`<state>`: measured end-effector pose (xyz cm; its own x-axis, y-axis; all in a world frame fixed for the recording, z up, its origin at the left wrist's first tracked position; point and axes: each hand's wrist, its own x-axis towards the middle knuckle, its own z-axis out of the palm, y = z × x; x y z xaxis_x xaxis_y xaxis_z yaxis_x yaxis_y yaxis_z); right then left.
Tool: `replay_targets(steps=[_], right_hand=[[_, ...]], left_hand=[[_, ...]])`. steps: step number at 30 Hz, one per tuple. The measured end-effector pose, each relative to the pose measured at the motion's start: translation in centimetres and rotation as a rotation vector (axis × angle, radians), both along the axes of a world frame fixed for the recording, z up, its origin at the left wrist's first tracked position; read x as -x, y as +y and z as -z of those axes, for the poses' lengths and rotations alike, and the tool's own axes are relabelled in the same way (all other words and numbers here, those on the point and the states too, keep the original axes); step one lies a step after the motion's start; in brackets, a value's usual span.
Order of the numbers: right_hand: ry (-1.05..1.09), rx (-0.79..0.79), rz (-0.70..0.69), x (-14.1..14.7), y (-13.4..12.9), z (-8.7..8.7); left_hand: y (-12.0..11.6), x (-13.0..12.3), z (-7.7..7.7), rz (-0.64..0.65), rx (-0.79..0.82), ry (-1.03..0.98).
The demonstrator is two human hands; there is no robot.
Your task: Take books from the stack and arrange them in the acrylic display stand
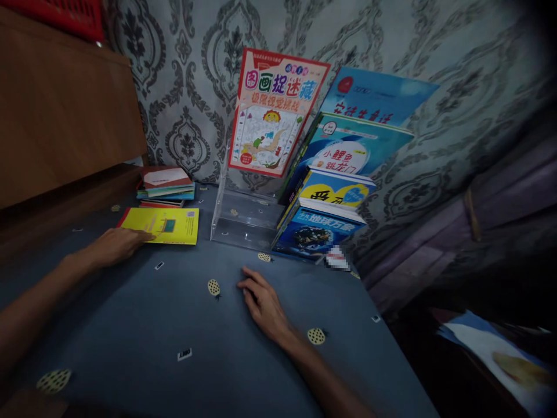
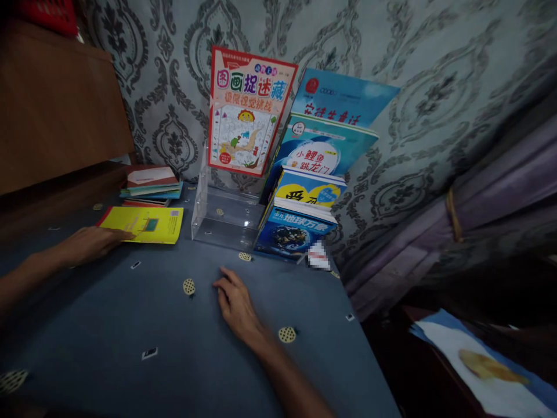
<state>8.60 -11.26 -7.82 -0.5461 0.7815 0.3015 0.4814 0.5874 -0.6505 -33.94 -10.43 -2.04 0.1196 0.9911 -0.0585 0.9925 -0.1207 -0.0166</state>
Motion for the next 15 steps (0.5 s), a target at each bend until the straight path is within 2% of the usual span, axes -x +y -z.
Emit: replay_targets(steps=[5,8,13,15], right_hand=[[-0.014,-0.017,-0.002,0.1,0.1,0.0],[-0.018,-0.021,-0.008,0.0,0.2,0.2],[0.019,-0.022,-0.001,0.1,0.1,0.3],[0.016,-0.019,-0.002,0.1,0.1,0.1]], left_hand=[[-2.2,-1.4,-1.8,0.040,0.039,-0.043],[-3.3,-1.9,-2.2,0.101,0.075,-0.059],[-5.1,-2.6,-1.1,0.174,0.138,-0.145],[-5.9,-2.9,-0.6,0.178,0.102,-0.156]])
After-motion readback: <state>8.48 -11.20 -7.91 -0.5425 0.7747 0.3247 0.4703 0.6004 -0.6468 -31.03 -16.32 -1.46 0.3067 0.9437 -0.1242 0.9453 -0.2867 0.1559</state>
